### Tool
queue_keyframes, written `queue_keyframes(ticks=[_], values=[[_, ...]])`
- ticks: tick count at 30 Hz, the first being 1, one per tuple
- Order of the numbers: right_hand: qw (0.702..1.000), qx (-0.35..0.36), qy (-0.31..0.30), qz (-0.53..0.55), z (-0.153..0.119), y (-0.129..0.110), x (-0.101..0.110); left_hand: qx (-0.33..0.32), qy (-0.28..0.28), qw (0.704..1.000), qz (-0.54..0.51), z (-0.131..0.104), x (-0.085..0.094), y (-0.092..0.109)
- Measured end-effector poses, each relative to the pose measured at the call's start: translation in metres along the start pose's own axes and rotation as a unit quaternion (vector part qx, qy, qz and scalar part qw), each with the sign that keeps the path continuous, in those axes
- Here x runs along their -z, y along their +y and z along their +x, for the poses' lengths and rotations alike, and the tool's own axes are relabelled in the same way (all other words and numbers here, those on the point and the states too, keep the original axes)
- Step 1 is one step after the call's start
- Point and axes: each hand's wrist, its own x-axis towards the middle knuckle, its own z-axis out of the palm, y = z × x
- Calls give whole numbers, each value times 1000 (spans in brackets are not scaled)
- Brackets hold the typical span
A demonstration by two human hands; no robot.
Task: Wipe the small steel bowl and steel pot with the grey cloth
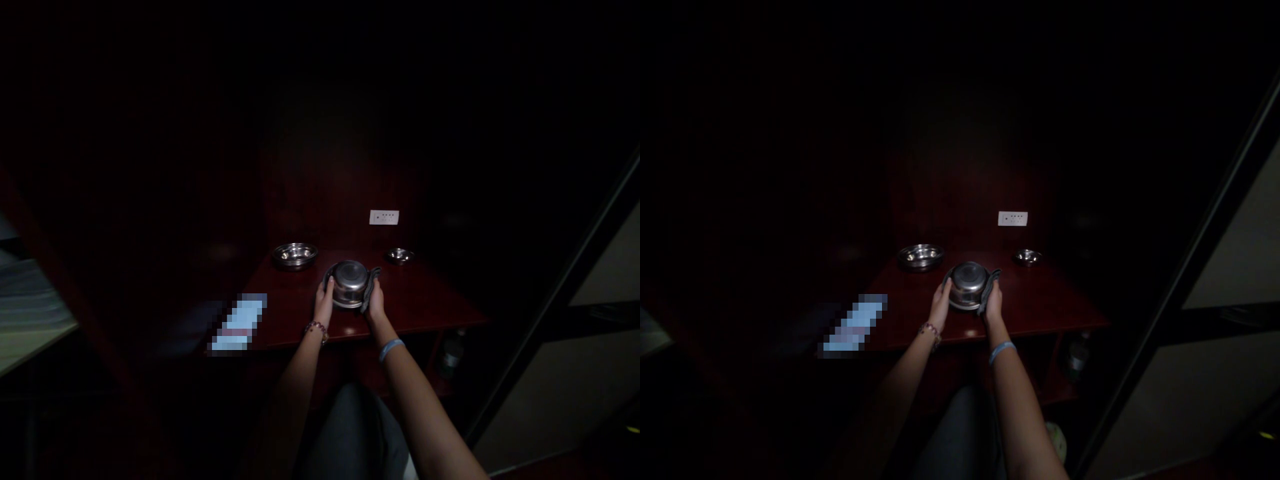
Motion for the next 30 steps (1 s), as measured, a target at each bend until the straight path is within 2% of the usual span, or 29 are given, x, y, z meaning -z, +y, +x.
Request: queue_keyframes(ticks=[11, 19, 30], values=[[1000, -7, -7, 1, -3, -2, 0, -11, 1, 1000, 0, -1, -1, 1], [1000, 3, -13, -12, 0, 2, 1, -3, 38, 999, 5, 1, 3, -6], [1000, 8, -14, -16, 4, 6, 4, -24, 14, 999, 19, 3, 2, -5]])
